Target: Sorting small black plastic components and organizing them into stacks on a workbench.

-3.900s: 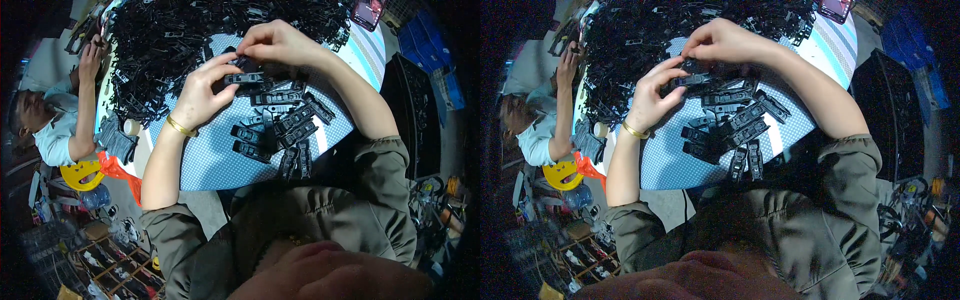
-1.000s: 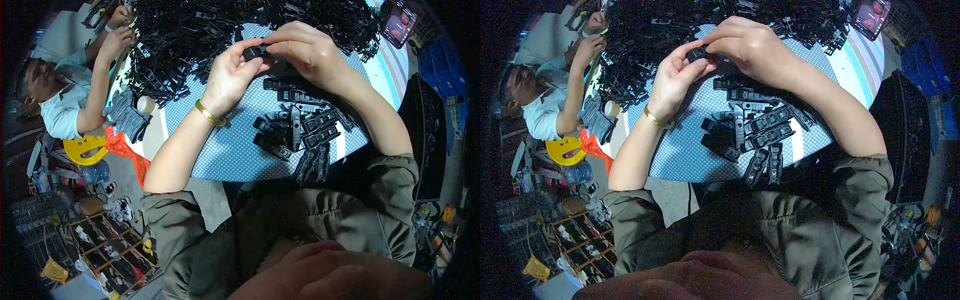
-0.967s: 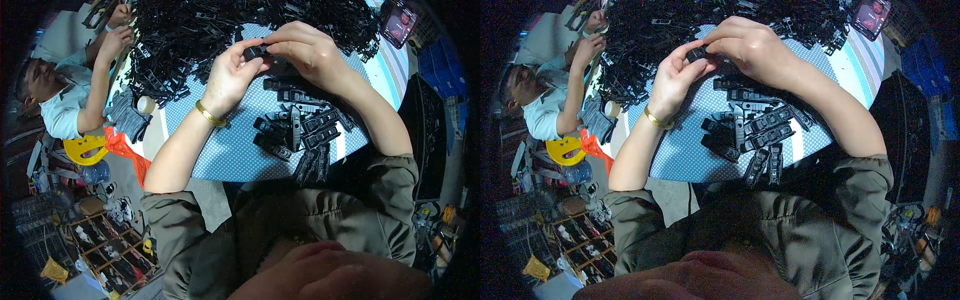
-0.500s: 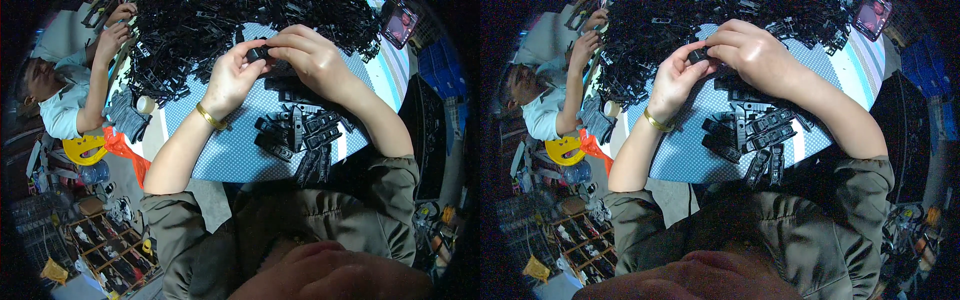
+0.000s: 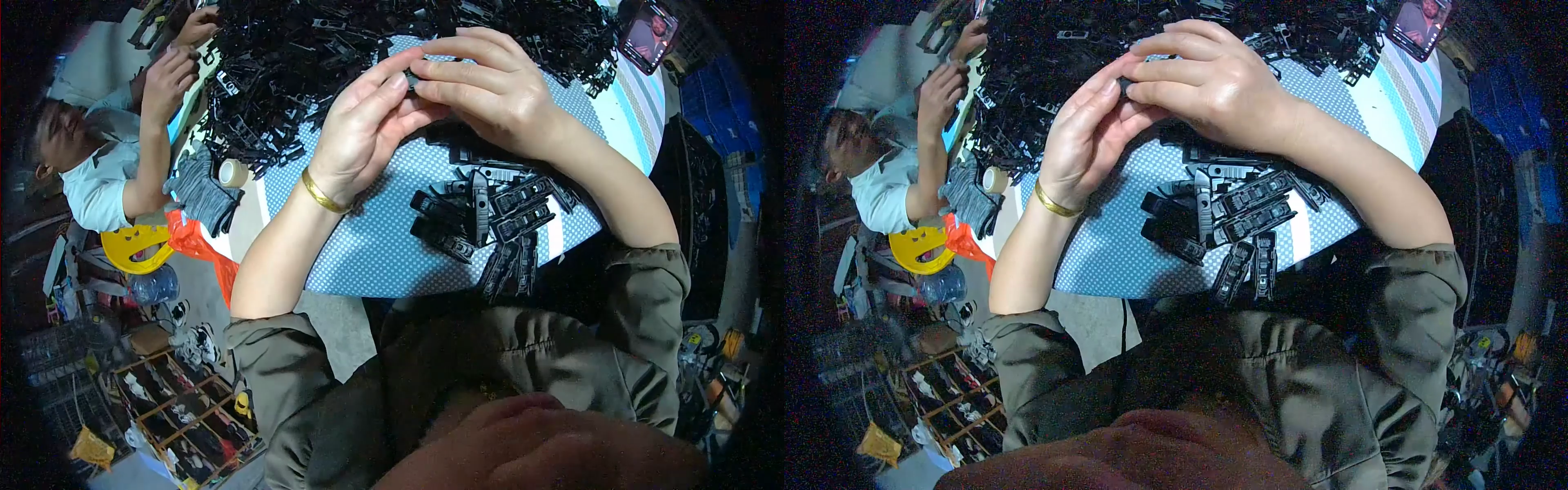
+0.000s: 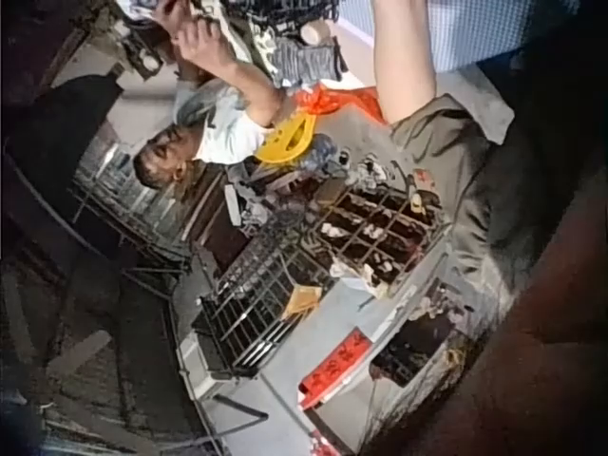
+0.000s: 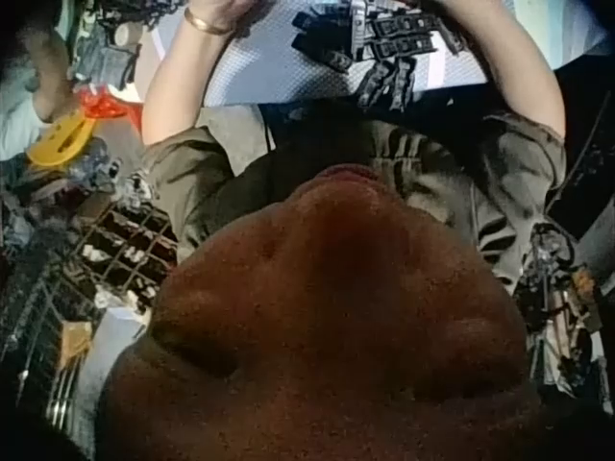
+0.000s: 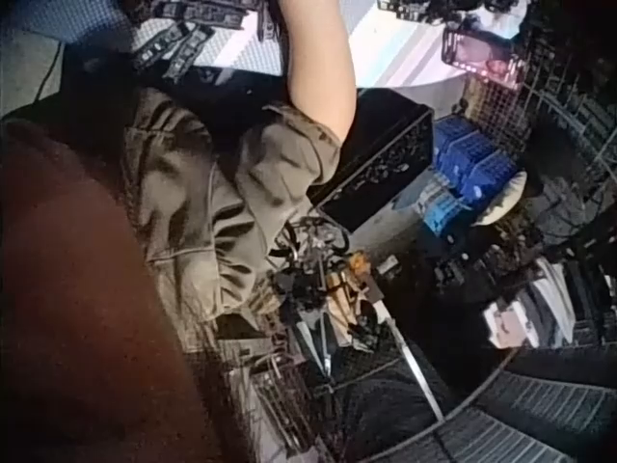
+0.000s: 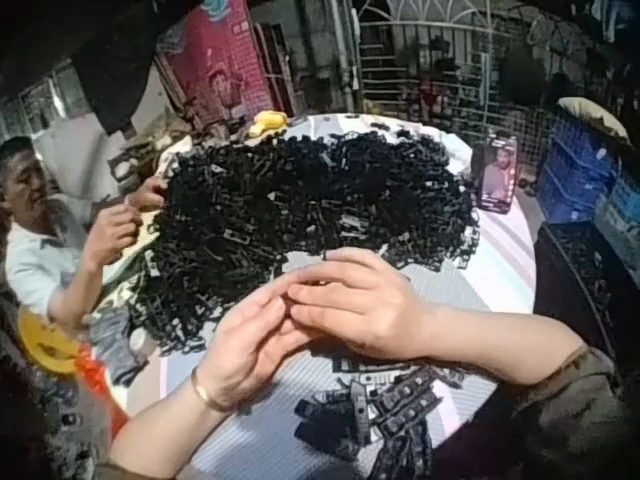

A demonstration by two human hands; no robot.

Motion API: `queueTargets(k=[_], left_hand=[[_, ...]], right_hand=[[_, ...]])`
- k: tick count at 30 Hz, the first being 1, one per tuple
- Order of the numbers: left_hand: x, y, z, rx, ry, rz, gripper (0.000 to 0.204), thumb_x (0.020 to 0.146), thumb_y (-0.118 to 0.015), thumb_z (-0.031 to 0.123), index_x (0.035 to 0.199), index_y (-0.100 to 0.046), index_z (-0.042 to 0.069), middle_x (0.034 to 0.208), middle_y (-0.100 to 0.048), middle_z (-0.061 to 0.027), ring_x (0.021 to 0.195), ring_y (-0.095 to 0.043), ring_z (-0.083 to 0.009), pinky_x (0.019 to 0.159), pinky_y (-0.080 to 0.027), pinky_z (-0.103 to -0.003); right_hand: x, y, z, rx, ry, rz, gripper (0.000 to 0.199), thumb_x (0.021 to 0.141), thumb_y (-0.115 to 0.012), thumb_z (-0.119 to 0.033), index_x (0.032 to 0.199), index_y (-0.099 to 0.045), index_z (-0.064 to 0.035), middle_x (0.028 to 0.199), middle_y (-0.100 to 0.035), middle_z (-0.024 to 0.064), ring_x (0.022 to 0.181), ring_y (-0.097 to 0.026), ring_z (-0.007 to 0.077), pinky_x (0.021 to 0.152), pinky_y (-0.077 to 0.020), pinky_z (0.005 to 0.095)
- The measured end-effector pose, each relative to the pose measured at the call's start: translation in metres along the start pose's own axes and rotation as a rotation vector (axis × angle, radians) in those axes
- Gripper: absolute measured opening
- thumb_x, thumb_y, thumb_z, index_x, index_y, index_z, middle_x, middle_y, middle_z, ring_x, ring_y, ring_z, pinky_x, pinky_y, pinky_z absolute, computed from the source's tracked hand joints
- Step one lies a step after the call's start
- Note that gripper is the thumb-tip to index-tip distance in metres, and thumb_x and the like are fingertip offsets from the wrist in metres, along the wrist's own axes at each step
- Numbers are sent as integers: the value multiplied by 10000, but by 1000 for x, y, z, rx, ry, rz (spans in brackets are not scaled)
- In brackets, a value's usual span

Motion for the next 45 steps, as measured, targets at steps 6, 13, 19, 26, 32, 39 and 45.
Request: queueTargets(k=[6, 13, 19, 26, 32, 39, 45], left_hand=[[4, 12, 6, 204, -50, 93, 443, 917, -376, 140, 1282, -203, -41, 1007, -514, -234, 911, -583, -291, 822, -492, -337], [1, 16, -5, 351, 23, 167, 396, 912, -389, 134, 1249, -263, -32, 941, -539, -188, 853, -600, -218, 750, -514, -279], [0, 3, -6, 426, 78, 131, 377, 904, -395, 114, 1231, -296, -47, 991, -520, -169, 837, -599, -197, 733, -516, -261], [3, 10, -12, 231, 141, 177, 341, 908, -367, 98, 1202, -328, -71, 1022, -506, -189, 921, -583, -259, 805, -505, -299], [0, 9, -7, 90, 137, 166, 340, 926, -288, 96, 1202, -321, -99, 1119, -445, -295, 1077, -475, -378, 917, -435, -377], [3, 8, -9, 18, 83, 122, 371, 918, -306, 89, 1237, -262, -95, 1108, -472, -259, 1021, -532, -316, 874, -472, -341], [2, 12, -10, 24, 83, 132, 333, 924, -322, 115, 1188, -354, -86, 1100, -494, -222, 984, -555, -251, 885, -464, -322]], right_hand=[[0, 33, 54, 270, -683, 261, 110, 787, -554, -72, 844, -615, 1, 710, -591, 50, 586, -528, 76, 519, -422, 210], [-23, 29, 83, 138, -819, -380, 169, 728, -643, -177, 762, -639, -11, 645, -604, 125, 537, -572, 176, 521, -447, 260], [-33, -8, 67, -350, -632, -421, 213, 725, -636, -281, 787, -633, -77, 761, -582, 85, 705, -589, 265, 618, -476, 352], [-21, 4, 53, -147, -62, 239, 165, 735, -645, -165, 759, -622, -4, 689, -616, 112, 563, -576, 149, 530, -456, 255], [-26, -9, 68, 950, -1186, 174, 249, 780, -627, -91, 991, -532, 0, 800, -579, 26, 713, -543, 61, 600, -426, 179], [-33, -26, 57, 927, -908, -141, 355, 789, -604, -110, 1129, -526, -46, 996, -591, 59, 925, -566, 127, 822, -453, 264], [-22, -18, 44, 715, -733, -143, 322, 727, -666, -105, 1035, -594, -45, 1007, -603, 78, 946, -573, 177, 842, -454, 295]])
Point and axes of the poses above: each hand's wrist, its own x-axis towards the middle knuckle, its own y-axis out of the back of the hand, z = x × y, the point moved 5 cm from there along x, towards the middle knuckle
